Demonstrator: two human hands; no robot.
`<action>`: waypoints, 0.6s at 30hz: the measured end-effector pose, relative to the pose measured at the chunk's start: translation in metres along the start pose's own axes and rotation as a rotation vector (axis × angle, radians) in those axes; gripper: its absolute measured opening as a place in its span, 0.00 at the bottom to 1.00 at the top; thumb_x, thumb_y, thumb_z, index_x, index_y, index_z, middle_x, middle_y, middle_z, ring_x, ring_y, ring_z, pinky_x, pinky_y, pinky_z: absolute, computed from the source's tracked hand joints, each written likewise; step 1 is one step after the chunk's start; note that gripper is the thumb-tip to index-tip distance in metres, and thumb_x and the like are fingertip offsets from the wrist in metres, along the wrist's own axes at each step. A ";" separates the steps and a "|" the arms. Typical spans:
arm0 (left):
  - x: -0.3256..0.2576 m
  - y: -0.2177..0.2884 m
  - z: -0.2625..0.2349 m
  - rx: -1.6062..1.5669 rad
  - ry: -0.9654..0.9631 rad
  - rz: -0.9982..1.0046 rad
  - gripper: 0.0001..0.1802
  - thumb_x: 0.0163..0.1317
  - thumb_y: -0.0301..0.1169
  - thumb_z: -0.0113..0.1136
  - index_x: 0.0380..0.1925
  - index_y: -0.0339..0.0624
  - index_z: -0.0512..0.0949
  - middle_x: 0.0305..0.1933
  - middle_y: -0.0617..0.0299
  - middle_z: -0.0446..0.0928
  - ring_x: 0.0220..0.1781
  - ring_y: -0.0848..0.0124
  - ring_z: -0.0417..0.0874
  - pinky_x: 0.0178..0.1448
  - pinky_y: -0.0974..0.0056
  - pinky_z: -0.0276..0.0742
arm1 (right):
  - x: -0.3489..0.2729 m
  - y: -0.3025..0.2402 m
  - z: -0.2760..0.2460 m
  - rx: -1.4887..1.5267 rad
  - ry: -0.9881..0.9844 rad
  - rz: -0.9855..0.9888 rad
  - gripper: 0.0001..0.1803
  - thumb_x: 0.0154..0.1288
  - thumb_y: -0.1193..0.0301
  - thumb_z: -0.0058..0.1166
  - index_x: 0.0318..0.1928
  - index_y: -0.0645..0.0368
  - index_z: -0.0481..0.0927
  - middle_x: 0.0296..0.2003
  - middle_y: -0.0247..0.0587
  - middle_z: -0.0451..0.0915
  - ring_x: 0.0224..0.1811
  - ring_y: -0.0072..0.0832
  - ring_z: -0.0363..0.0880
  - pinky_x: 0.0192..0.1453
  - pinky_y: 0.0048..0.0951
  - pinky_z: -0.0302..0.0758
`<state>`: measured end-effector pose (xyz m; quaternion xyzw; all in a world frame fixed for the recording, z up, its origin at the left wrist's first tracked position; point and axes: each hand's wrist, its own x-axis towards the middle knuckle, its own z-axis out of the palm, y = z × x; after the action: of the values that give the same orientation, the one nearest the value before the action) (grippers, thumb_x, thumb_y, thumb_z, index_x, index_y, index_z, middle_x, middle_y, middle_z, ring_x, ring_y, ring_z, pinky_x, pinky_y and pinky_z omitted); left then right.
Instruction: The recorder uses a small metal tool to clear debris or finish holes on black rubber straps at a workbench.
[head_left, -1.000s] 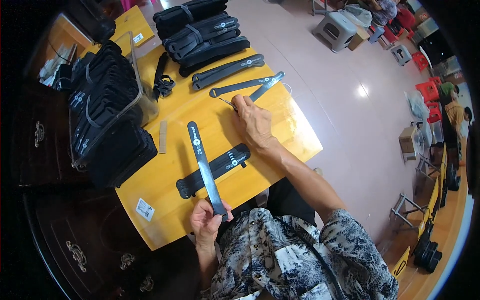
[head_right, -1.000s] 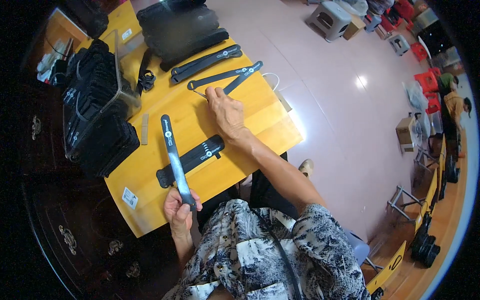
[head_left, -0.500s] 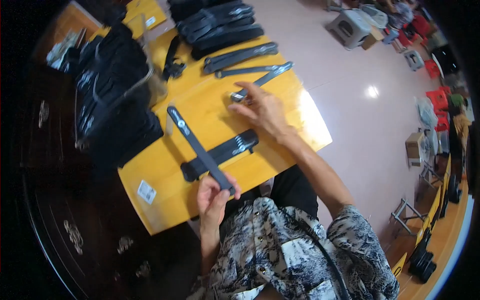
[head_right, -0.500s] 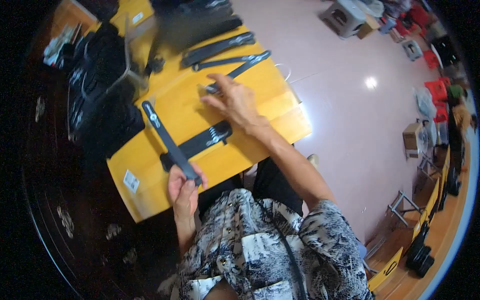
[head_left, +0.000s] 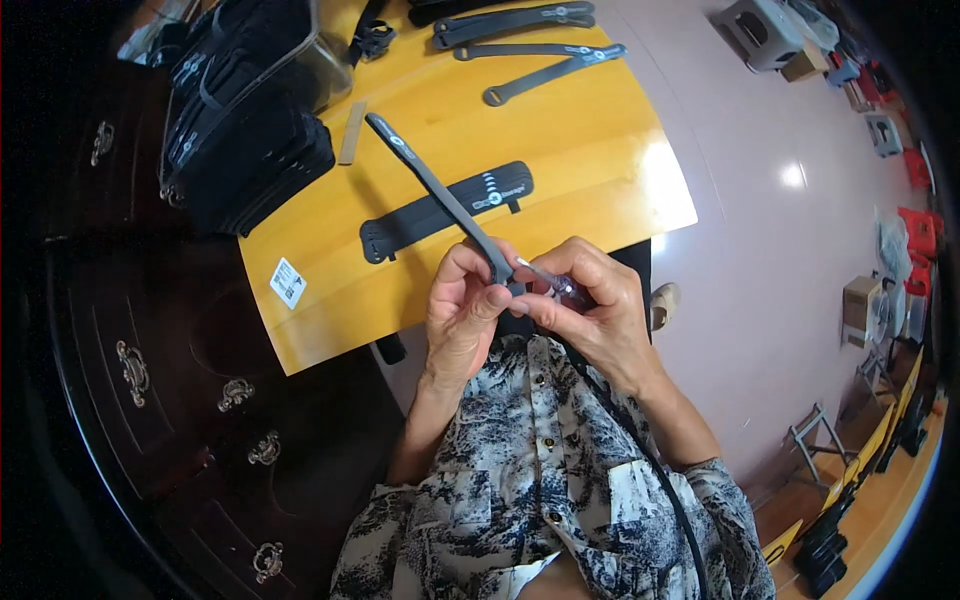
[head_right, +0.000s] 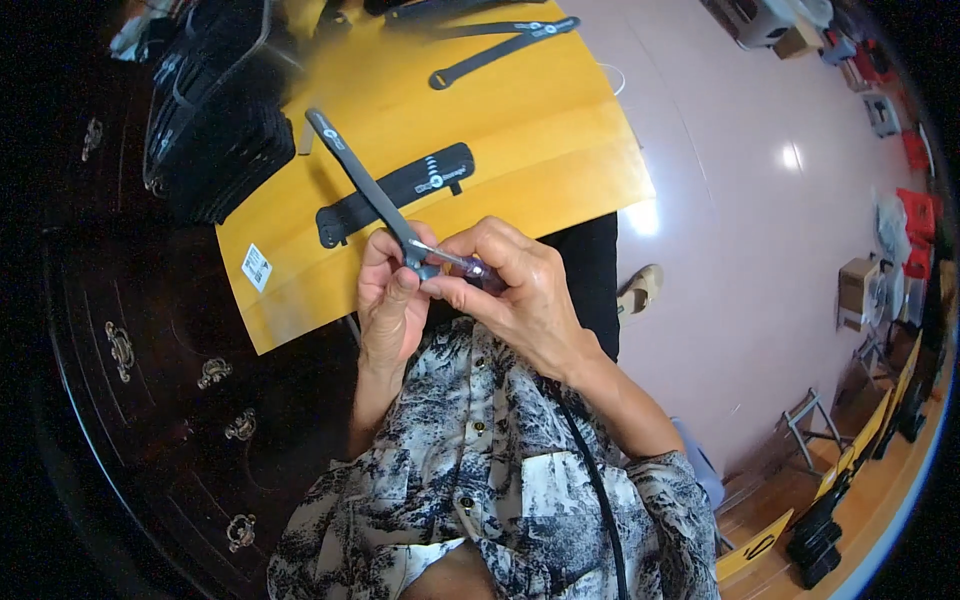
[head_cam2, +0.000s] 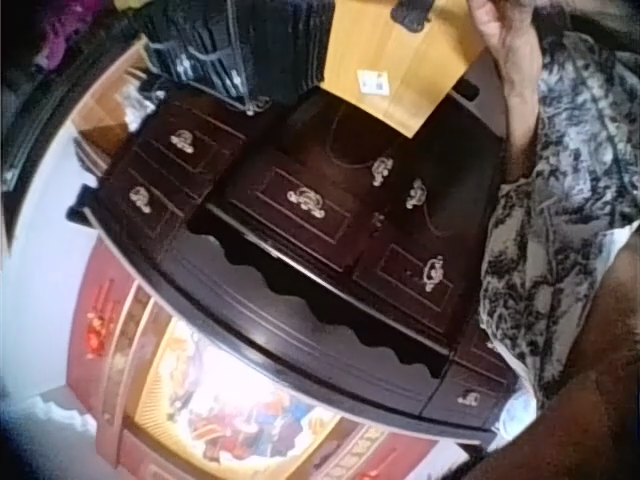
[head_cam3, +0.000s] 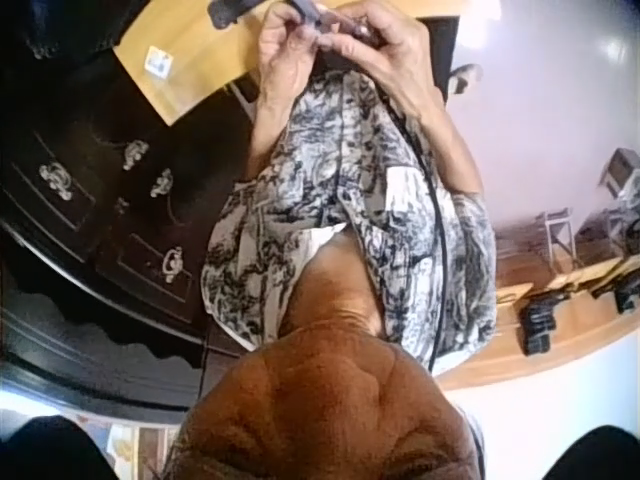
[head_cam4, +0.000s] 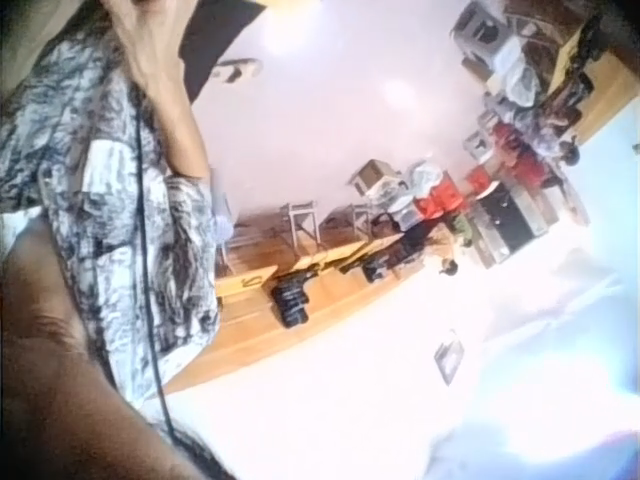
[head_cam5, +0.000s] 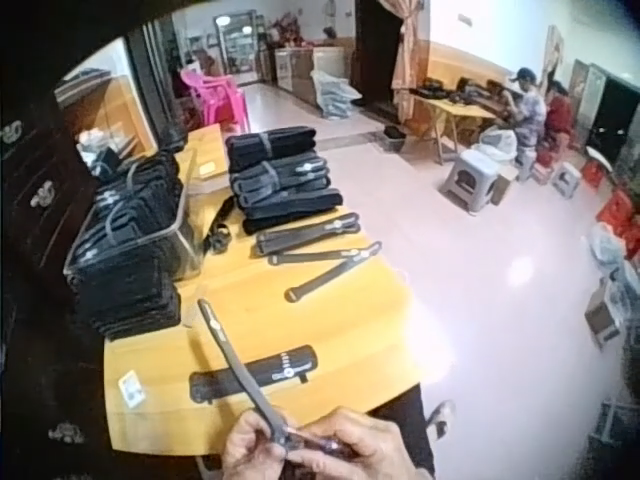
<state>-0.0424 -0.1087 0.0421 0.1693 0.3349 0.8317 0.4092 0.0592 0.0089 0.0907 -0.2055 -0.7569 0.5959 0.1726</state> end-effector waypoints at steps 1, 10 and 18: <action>-0.001 -0.001 0.004 -0.006 0.009 -0.028 0.10 0.64 0.28 0.61 0.39 0.43 0.69 0.46 0.58 0.71 0.46 0.72 0.75 0.47 0.67 0.74 | -0.003 0.004 -0.001 0.010 0.036 -0.032 0.12 0.54 0.73 0.67 0.39 0.62 0.82 0.29 0.38 0.77 0.27 0.24 0.76 0.28 0.25 0.70; 0.000 -0.009 0.017 0.010 -0.024 -0.145 0.11 0.66 0.28 0.56 0.44 0.39 0.68 0.47 0.52 0.75 0.46 0.69 0.79 0.49 0.65 0.77 | -0.021 0.015 -0.032 -0.013 0.019 -0.110 0.09 0.56 0.72 0.65 0.37 0.63 0.82 0.31 0.36 0.79 0.32 0.22 0.77 0.31 0.22 0.72; -0.003 -0.021 0.019 -0.075 0.026 -0.254 0.21 0.63 0.25 0.57 0.56 0.38 0.66 0.51 0.48 0.75 0.54 0.62 0.78 0.58 0.60 0.77 | -0.028 0.030 -0.037 0.233 0.058 0.003 0.13 0.59 0.69 0.64 0.42 0.62 0.82 0.30 0.36 0.78 0.31 0.21 0.75 0.34 0.23 0.71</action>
<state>-0.0185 -0.0942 0.0412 0.0993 0.3276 0.7873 0.5128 0.1050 0.0319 0.0698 -0.2023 -0.6770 0.6738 0.2164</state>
